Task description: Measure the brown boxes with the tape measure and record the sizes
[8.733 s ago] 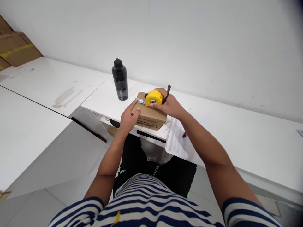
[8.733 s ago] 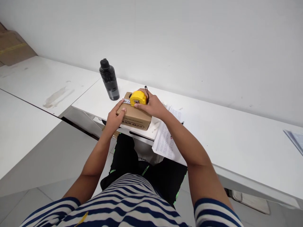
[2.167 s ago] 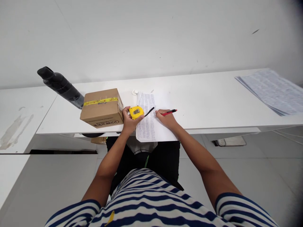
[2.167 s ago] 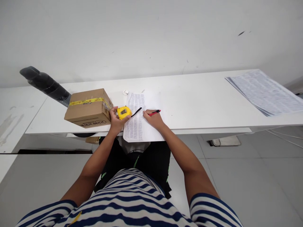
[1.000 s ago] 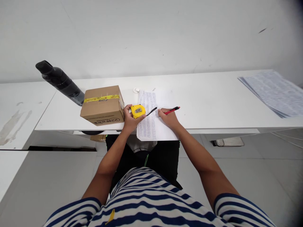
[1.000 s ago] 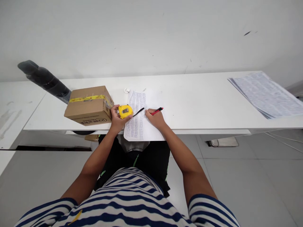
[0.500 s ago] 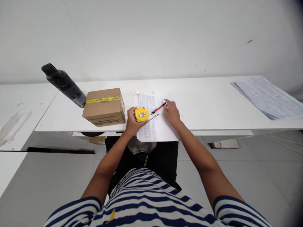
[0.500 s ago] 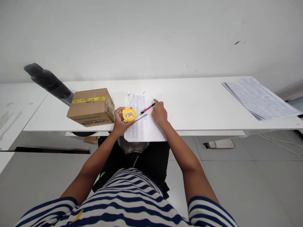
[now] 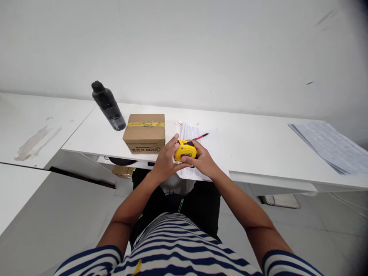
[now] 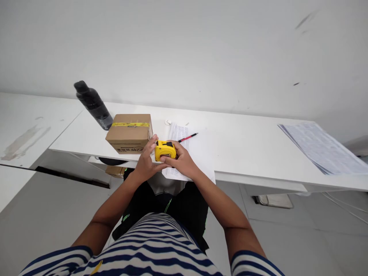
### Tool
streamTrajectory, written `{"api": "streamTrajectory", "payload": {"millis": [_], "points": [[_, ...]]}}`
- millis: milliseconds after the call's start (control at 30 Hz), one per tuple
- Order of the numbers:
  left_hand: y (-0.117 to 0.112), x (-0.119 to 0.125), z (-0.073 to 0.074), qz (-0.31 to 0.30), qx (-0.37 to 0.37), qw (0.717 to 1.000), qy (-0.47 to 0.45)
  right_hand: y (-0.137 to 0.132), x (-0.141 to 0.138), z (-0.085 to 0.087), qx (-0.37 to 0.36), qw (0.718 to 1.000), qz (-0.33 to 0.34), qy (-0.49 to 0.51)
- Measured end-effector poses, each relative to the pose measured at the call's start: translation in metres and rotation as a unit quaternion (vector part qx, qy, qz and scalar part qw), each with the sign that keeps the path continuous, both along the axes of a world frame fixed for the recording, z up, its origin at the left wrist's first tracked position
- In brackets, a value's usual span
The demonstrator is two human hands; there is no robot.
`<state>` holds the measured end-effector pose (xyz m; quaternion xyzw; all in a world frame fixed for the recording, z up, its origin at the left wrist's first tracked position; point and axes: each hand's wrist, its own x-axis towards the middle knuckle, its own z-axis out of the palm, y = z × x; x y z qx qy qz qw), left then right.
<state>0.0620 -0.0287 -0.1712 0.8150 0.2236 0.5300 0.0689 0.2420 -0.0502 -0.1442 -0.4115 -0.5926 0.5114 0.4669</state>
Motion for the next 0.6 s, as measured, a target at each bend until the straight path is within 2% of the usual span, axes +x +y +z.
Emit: {"api": "streamTrajectory", "payload": {"millis": [67, 167, 267, 367, 467, 533, 600], "points": [[-0.014, -0.015, 0.014, 0.004, -0.079, 0.997, 0.013, 0.002, -0.007, 0.000, 0.043, 0.998, -0.041, -0.028], [-0.034, -0.035, 0.033, 0.069, -0.222, 0.972, -0.028, 0.003, -0.013, 0.005, 0.168, 0.974, -0.095, -0.123], [-0.043, -0.050, 0.049, 0.126, -0.364, 0.919, -0.085, 0.000, -0.019, 0.018, 0.319, 0.919, -0.069, -0.221], [-0.043, -0.062, 0.064, 0.086, -0.461, 0.879, -0.089, -0.002, -0.028, 0.032, 0.441, 0.857, -0.019, -0.267], [-0.038, -0.079, 0.080, 0.046, -0.497, 0.863, -0.079, 0.002, -0.030, 0.042, 0.478, 0.831, 0.000, -0.286], [-0.030, -0.096, 0.092, 0.043, -0.500, 0.860, -0.096, 0.010, -0.023, 0.047, 0.457, 0.839, -0.005, -0.295], [-0.012, -0.118, 0.102, 0.053, -0.480, 0.863, -0.147, 0.024, -0.010, 0.049, 0.397, 0.863, -0.034, -0.312]]}}
